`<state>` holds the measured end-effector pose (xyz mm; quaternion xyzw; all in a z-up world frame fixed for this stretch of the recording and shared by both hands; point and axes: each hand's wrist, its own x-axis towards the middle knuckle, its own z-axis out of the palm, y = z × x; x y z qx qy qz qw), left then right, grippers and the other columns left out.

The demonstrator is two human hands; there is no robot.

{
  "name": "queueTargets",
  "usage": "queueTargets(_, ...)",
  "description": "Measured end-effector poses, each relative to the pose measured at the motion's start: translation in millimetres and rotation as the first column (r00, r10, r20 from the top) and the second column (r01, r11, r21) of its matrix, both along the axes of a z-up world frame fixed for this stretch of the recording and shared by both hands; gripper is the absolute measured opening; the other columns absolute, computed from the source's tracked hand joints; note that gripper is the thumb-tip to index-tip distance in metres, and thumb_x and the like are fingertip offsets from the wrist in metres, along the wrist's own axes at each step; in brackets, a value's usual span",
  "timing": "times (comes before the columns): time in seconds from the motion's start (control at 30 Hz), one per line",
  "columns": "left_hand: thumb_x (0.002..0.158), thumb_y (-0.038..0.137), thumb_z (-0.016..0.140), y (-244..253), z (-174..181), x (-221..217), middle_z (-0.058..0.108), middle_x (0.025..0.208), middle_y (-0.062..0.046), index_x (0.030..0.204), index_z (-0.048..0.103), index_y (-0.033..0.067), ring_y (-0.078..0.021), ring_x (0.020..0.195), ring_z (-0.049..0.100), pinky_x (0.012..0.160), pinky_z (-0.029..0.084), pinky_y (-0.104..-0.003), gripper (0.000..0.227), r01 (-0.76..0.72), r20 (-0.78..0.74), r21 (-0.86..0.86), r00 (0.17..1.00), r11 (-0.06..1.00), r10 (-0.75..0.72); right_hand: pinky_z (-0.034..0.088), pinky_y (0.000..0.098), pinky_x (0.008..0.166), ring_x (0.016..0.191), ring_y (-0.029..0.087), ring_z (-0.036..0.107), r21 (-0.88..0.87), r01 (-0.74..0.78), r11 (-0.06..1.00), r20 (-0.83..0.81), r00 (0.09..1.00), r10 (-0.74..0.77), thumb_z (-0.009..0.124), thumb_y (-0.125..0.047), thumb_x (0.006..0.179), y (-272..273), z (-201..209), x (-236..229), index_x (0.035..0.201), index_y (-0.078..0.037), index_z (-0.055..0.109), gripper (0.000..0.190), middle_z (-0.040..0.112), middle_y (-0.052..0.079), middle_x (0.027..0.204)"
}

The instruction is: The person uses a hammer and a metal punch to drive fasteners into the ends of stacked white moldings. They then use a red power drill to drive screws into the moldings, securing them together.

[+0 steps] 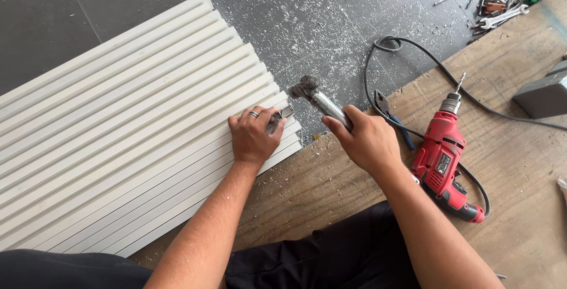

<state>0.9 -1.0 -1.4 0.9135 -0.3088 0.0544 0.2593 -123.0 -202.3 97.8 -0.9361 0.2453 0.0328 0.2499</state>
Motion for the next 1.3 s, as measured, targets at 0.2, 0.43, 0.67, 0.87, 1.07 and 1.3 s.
queueTargets(0.2, 0.084, 0.037, 0.082, -0.1, -8.5, 1.8, 0.076, 0.095, -0.001, 0.107, 0.077, 0.0162, -0.018, 0.09, 0.067, 0.085, 0.036, -0.042, 0.031, 0.003, 0.002, 0.013, 1.0, 1.0, -0.003, 0.048, 0.0449, 0.05, 0.05, 0.026, 0.064, 0.188, 0.001, 0.982, 0.386, 0.919, -0.075, 0.056, -0.054, 0.096, 22.3, 19.2, -14.4, 0.09, -0.007, 0.06, 0.047, 0.06, 0.01, 0.059)
queueTargets(0.43, 0.086, 0.039, 0.077, 0.8, -9.1, 5.9, 0.074, 0.1, -0.001, 0.106, 0.074, 0.0159, -0.0188, 0.095, 0.067, 0.086, 0.037, -0.042, 0.031, 0.013, 0.091, 0.017, 0.996, 1.0, -0.014, 0.047, 0.0472, 0.05, 0.051, 0.031, 0.061, -0.114, -0.075, 0.991, 0.103, 0.991, 0.087, 0.059, -0.055, 0.097, 25.5, 30.3, -1.4, 0.087, -0.008, 0.059, 0.048, 0.062, 0.011, 0.058)
queueTargets(0.67, 0.102, 0.041, 0.059, -1.0, -14.0, -0.3, 0.067, 0.099, -0.001, 0.115, 0.063, 0.0139, -0.0195, 0.091, 0.064, 0.083, 0.039, -0.044, 0.031, 0.039, 0.181, 0.085, 0.982, 0.996, -0.054, 0.046, 0.0447, 0.049, 0.049, 0.028, 0.062, 0.128, 0.184, 0.975, 0.209, 0.956, -0.208, 0.057, -0.054, 0.1, 24.7, 53.9, 28.3, 0.083, -0.006, 0.059, 0.052, 0.061, 0.011, 0.058)
queueTargets(0.87, 0.106, 0.034, 0.055, -2.3, -24.5, -7.1, 0.069, 0.098, -0.003, 0.125, 0.054, 0.0102, -0.0216, 0.089, 0.064, 0.084, 0.039, -0.047, 0.031, 0.015, 0.266, 0.089, 0.963, 0.996, -0.039, 0.047, 0.0482, 0.054, 0.055, 0.033, 0.063, 0.143, 0.193, 0.971, 0.141, 0.967, -0.213, 0.055, -0.057, 0.097, 24.3, 28.0, 18.4, 0.085, -0.007, 0.062, 0.053, 0.062, 0.013, 0.059)
queueTargets(1.07, 0.107, 0.036, 0.057, -5.4, -9.3, 1.1, 0.07, 0.095, -0.005, 0.125, 0.054, 0.0126, -0.024, 0.086, 0.064, 0.079, 0.039, -0.046, 0.03, -0.071, 0.059, 0.132, 0.996, 0.989, 0.064, 0.048, 0.0506, 0.058, 0.058, 0.034, 0.065, 0.114, 0.15, 0.982, -0.002, 0.989, -0.15, 0.051, -0.063, 0.097, 6.8, 15.9, 14.1, 0.084, -0.006, 0.062, 0.059, 0.063, 0.014, 0.061)
queueTargets(1.3, 0.093, 0.045, 0.068, -1.0, 3.8, 11.7, 0.071, 0.103, -0.002, 0.111, 0.067, 0.0165, -0.0231, 0.096, 0.066, 0.078, 0.042, -0.044, 0.034, -0.073, 0.094, 0.124, 0.994, 0.99, 0.061, 0.049, 0.0488, 0.059, 0.059, 0.032, 0.066, 0.156, 0.158, 0.975, 0.05, 0.985, -0.167, 0.049, -0.065, 0.097, -0.1, 2.9, 28.5, 0.083, -0.007, 0.062, 0.062, 0.064, 0.012, 0.062)
